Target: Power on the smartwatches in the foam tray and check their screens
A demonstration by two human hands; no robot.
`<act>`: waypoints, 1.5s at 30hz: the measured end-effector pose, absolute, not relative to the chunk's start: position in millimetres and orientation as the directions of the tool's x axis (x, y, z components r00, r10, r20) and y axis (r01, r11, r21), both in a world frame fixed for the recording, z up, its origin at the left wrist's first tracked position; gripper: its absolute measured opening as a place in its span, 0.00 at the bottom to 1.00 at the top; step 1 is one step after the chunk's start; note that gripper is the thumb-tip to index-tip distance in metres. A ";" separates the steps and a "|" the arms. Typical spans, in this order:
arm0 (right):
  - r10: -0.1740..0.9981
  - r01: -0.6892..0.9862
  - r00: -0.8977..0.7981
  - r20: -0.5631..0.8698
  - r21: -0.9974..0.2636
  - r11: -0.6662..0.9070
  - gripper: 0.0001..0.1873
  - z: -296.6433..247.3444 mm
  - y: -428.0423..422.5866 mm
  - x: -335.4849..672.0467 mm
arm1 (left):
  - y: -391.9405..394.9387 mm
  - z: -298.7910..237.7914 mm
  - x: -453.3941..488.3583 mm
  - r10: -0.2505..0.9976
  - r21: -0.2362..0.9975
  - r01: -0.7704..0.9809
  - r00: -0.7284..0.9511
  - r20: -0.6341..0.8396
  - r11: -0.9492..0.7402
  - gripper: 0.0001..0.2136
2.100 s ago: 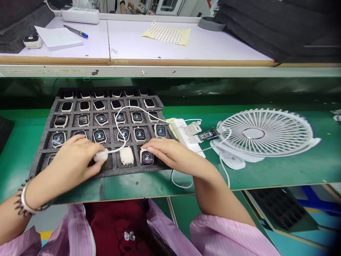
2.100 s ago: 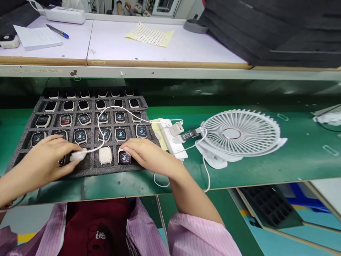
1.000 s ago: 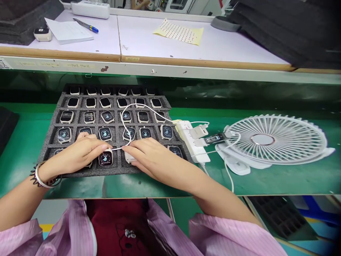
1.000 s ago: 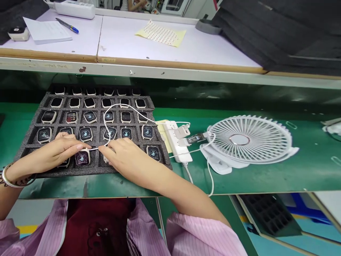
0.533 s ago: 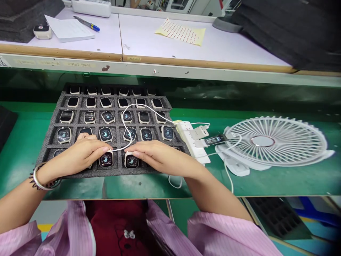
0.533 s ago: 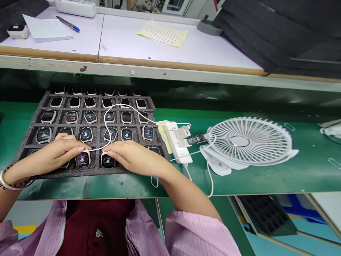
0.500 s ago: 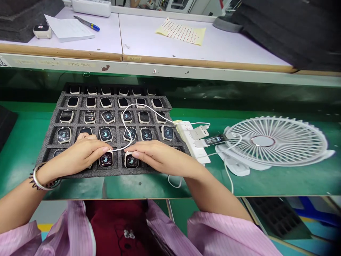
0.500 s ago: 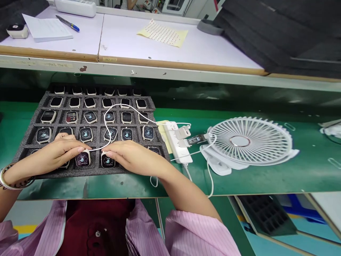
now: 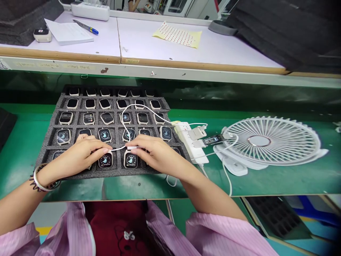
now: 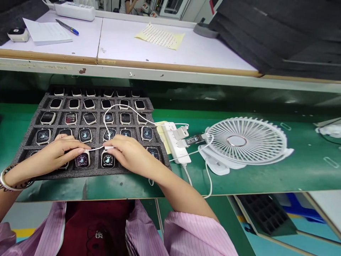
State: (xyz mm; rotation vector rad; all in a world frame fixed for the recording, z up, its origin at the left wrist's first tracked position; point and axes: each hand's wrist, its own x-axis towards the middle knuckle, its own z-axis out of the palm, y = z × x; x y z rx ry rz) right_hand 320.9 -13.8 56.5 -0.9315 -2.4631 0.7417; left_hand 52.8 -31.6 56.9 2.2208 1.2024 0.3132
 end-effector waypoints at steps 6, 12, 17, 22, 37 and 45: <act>0.781 0.607 -0.528 0.334 -0.495 0.622 0.10 63.4 -18.0 354.5 | -38.9 59.6 55.8 0.902 0.510 0.747 0.309 0.302 -0.426 0.12; 0.810 0.725 -0.539 0.231 -0.363 0.586 0.13 43.5 -31.8 373.1 | -51.4 63.3 75.7 0.790 0.400 0.689 0.454 0.412 -0.605 0.10; 0.796 0.705 -0.541 0.272 -0.369 0.606 0.12 33.7 -36.8 365.5 | -60.6 57.5 109.2 0.730 0.357 0.640 0.556 0.396 -0.681 0.13; 0.788 0.602 -0.518 0.333 -0.512 0.612 0.11 35.8 -36.2 360.6 | -66.0 53.6 144.0 0.772 0.239 0.743 0.547 0.323 -0.625 0.09; 0.775 0.454 -0.516 0.365 -0.651 0.609 0.10 58.7 -54.6 380.5 | -65.5 40.0 173.0 0.757 0.374 0.659 0.570 0.318 -0.653 0.05; 0.794 0.471 -0.573 0.201 -0.712 0.521 0.14 63.2 -53.3 394.9 | -64.1 38.6 170.0 0.789 0.460 0.644 0.538 0.297 -0.612 0.07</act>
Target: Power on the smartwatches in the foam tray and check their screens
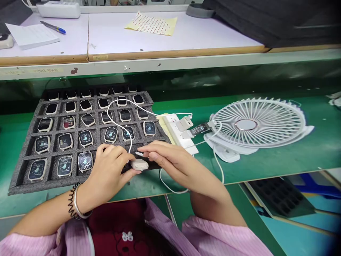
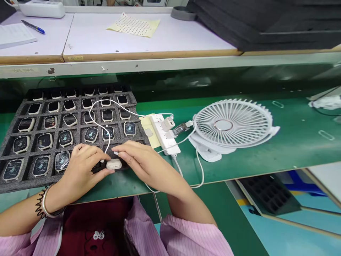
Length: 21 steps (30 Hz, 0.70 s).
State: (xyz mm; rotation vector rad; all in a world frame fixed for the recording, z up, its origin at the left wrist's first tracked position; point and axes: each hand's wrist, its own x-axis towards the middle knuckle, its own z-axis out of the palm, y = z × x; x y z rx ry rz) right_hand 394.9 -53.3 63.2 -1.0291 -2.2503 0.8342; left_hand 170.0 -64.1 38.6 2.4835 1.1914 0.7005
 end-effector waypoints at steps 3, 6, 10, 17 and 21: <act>0.791 0.543 -0.586 0.178 -0.638 0.546 0.12 61.9 -54.5 402.4 | -64.6 37.6 169.9 0.783 0.449 0.643 0.540 0.309 -0.621 0.07; 0.810 0.659 -0.569 0.146 -0.508 0.554 0.06 57.0 -55.0 406.8 | -65.3 35.9 169.5 0.775 0.434 0.644 0.546 0.317 -0.630 0.08; 0.813 0.693 -0.557 0.170 -0.445 0.567 0.08 52.1 -54.6 406.6 | -66.1 34.6 169.0 0.766 0.406 0.649 0.556 0.324 -0.643 0.07; 0.773 0.557 -0.572 0.275 -0.562 0.612 0.08 62.6 -57.0 406.4 | -66.5 35.1 168.1 0.766 0.410 0.647 0.562 0.313 -0.643 0.05; 0.768 0.552 -0.609 0.200 -0.588 0.591 0.10 64.3 -57.2 406.9 | -65.7 36.6 170.2 0.782 0.433 0.652 0.547 0.300 -0.622 0.05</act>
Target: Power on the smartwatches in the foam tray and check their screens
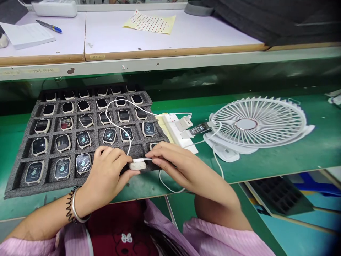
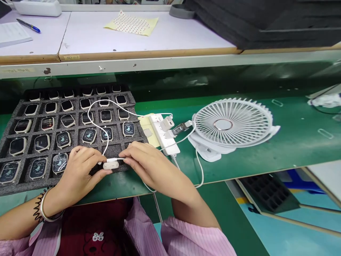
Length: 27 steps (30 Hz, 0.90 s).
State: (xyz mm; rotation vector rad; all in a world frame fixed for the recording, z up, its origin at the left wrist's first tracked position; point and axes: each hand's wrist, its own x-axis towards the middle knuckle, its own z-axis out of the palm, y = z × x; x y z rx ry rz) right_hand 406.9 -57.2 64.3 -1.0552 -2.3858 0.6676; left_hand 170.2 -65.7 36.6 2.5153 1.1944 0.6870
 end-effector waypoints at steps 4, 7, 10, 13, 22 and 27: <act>0.754 0.620 -0.627 0.199 -0.460 0.636 0.15 55.8 -54.0 401.1 | -63.2 38.3 177.2 0.828 0.420 0.715 0.509 0.235 -0.559 0.08; 0.761 0.700 -0.616 0.204 -0.303 0.647 0.15 48.8 -49.9 394.1 | -62.0 38.6 178.7 0.855 0.439 0.734 0.451 0.255 -0.518 0.10; 0.782 0.752 -0.587 0.208 -0.217 0.622 0.12 45.3 -44.8 389.2 | -62.5 38.7 172.8 0.869 0.575 0.652 0.352 0.346 -0.494 0.06; 0.772 0.754 -0.609 0.183 -0.170 0.635 0.12 44.7 -39.0 386.9 | -63.3 38.2 163.7 0.887 0.713 0.528 0.264 0.379 -0.462 0.06; 0.772 0.767 -0.601 0.209 -0.121 0.630 0.12 40.6 -35.5 375.6 | -64.8 33.9 157.6 0.914 0.791 0.464 0.262 0.308 -0.400 0.09; 0.779 0.745 -0.569 0.262 -0.236 0.624 0.12 30.7 -36.6 377.2 | -66.1 32.9 158.4 0.909 0.770 0.485 0.271 0.318 -0.414 0.08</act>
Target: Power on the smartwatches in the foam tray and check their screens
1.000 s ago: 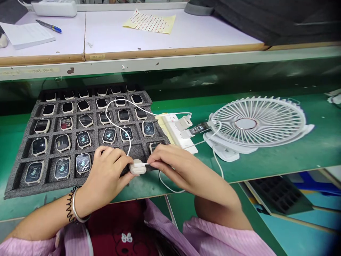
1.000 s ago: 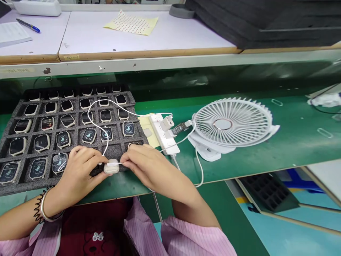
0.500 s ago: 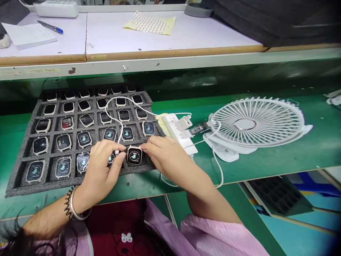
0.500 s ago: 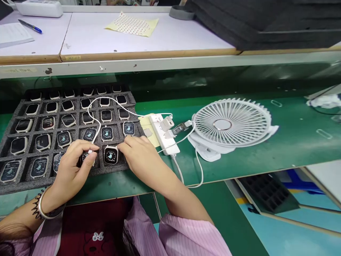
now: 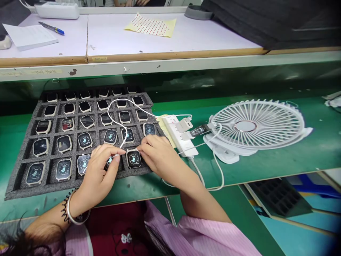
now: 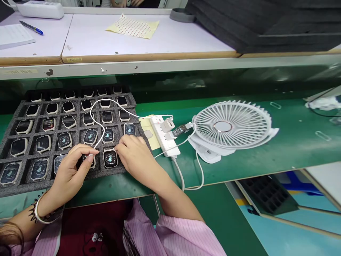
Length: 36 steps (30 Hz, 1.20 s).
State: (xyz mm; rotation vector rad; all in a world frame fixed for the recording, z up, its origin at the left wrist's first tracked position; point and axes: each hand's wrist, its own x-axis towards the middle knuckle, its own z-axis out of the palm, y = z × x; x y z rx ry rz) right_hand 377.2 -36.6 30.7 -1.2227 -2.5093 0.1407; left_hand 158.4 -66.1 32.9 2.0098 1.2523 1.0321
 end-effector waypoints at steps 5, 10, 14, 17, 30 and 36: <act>0.793 0.704 -0.498 0.350 -0.370 0.606 0.10 22.9 -39.6 379.8 | -65.3 32.8 158.4 0.903 0.761 0.491 0.286 0.319 -0.425 0.08; 0.809 0.697 -0.475 0.346 -0.414 0.586 0.10 22.7 -40.1 379.4 | -65.6 34.6 158.8 0.901 0.745 0.511 0.297 0.315 -0.429 0.08; 0.813 0.694 -0.473 0.339 -0.425 0.581 0.10 22.9 -39.4 379.8 | -66.3 35.3 159.3 0.899 0.738 0.516 0.300 0.319 -0.434 0.08; 0.815 0.690 -0.472 0.336 -0.434 0.579 0.10 22.1 -39.4 380.4 | -66.2 34.8 159.3 0.891 0.734 0.509 0.311 0.331 -0.450 0.08; 0.808 0.683 -0.477 0.346 -0.433 0.589 0.08 21.9 -40.4 380.7 | -66.1 34.0 165.6 0.870 0.551 0.675 0.423 0.255 -0.490 0.16; 0.807 0.683 -0.477 0.349 -0.431 0.590 0.07 21.8 -40.5 381.4 | -67.3 33.8 164.9 0.865 0.538 0.680 0.429 0.260 -0.498 0.16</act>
